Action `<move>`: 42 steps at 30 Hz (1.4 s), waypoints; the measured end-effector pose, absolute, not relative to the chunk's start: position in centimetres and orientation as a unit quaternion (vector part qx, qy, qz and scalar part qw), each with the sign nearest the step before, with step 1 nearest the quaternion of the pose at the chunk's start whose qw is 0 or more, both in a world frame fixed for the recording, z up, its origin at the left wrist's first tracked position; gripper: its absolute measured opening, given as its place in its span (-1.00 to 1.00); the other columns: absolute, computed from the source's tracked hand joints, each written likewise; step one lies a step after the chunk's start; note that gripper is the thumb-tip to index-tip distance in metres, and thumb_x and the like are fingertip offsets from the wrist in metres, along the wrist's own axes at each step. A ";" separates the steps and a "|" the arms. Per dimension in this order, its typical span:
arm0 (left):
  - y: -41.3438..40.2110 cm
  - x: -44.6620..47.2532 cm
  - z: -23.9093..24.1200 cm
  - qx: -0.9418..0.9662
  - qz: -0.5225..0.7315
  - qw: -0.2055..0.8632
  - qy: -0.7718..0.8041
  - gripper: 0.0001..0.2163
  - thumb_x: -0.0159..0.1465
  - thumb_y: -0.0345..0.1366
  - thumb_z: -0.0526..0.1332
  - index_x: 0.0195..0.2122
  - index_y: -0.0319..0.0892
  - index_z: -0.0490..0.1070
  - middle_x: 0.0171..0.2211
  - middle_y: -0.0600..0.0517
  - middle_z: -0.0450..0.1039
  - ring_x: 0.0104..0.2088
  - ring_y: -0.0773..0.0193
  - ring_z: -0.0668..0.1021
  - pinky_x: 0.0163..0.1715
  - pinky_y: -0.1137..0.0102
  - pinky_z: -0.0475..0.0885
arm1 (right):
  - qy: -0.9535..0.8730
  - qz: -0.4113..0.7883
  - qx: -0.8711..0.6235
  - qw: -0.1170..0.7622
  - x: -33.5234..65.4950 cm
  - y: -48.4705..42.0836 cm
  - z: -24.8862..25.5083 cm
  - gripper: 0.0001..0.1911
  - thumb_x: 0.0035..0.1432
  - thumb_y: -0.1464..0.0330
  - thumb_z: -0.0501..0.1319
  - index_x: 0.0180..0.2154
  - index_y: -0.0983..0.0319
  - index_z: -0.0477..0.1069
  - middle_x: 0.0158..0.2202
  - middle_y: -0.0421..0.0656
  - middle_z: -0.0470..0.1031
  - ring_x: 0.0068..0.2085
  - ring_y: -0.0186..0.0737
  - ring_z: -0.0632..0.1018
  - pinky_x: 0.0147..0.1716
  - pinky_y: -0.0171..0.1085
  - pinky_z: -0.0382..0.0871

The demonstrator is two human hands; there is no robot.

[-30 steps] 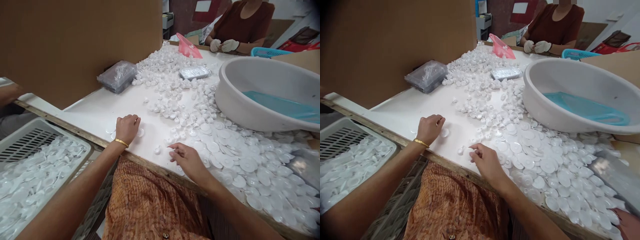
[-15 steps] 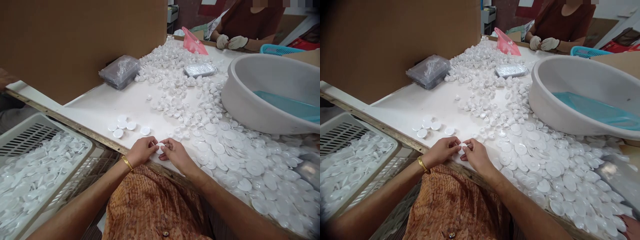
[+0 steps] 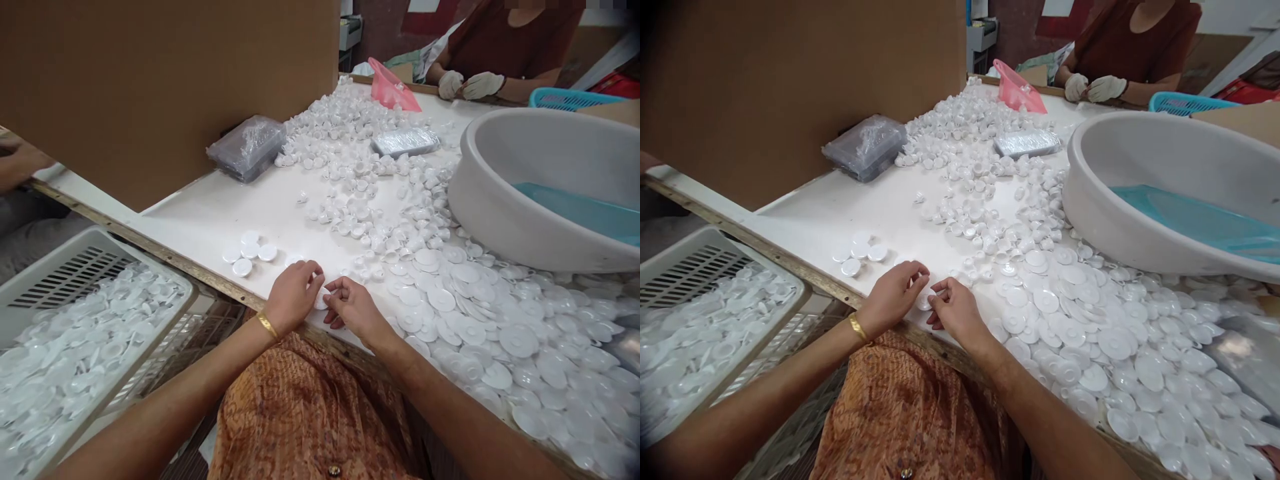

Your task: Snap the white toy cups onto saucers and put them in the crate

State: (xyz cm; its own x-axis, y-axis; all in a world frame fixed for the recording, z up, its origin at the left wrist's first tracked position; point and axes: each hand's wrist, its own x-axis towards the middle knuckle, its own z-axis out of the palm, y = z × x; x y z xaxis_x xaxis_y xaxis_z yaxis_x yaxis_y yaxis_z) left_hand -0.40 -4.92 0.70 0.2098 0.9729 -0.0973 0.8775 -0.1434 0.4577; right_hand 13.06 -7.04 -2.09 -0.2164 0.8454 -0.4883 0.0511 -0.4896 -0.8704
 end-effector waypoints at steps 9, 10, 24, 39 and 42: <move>-3.6 2.4 -1.1 0.827 0.026 -0.015 0.562 -0.79 0.15 -0.26 0.12 -0.17 -0.08 0.33 -0.20 -0.09 0.26 -0.13 0.05 0.29 -0.17 0.15 0.19 | -0.373 0.704 -0.516 0.316 13.4 -7.5 -2.9 -0.86 0.03 0.46 0.15 -0.31 0.23 0.22 -0.52 -0.30 0.36 -0.53 -0.38 0.51 -0.46 -0.32 0.48; -3.6 2.4 -1.2 0.829 0.026 -0.014 0.558 -0.74 0.15 -0.25 0.12 -0.11 -0.06 0.31 -0.17 -0.08 0.24 -0.12 0.06 0.28 -0.12 0.12 0.16 | -0.368 0.706 -0.516 0.316 13.4 -7.6 -2.9 -0.85 0.02 0.46 0.15 -0.32 0.23 0.21 -0.52 -0.30 0.37 -0.53 -0.37 0.51 -0.47 -0.30 0.48; -3.1 1.9 -2.0 0.818 0.024 -0.030 0.573 -0.57 0.29 -0.07 -0.17 0.20 0.25 -0.04 0.05 -0.04 0.19 0.09 0.08 0.20 0.13 0.00 -0.16 | -0.376 0.701 -0.517 0.316 13.4 -7.1 -2.4 -0.79 -0.02 0.47 0.15 -0.31 0.21 0.16 -0.56 -0.33 0.33 -0.54 -0.31 0.53 -0.48 -0.27 0.49; 0.0 -7.6 -0.2 0.672 0.042 -0.108 0.731 -0.62 0.27 -0.14 -0.10 0.01 -0.05 0.34 -0.11 -0.18 0.34 -0.06 -0.03 0.34 -0.16 0.14 0.20 | -0.647 0.615 -0.412 0.184 14.8 -6.2 -2.0 -0.94 0.05 0.42 0.14 -0.44 0.27 0.35 -0.59 -0.22 0.41 -0.53 -0.34 0.51 -0.56 -0.41 0.38; 0.8 -8.5 0.1 0.651 0.062 -0.065 0.754 -0.67 0.25 -0.19 -0.07 -0.15 -0.12 0.43 -0.22 -0.14 0.44 -0.16 0.02 0.42 -0.24 0.23 0.23 | -0.649 0.625 -0.401 0.166 17.1 -5.6 -0.2 -0.88 0.09 0.36 0.13 -0.42 0.28 0.37 -0.48 -0.15 0.48 -0.51 -0.31 0.53 -0.58 -0.39 0.38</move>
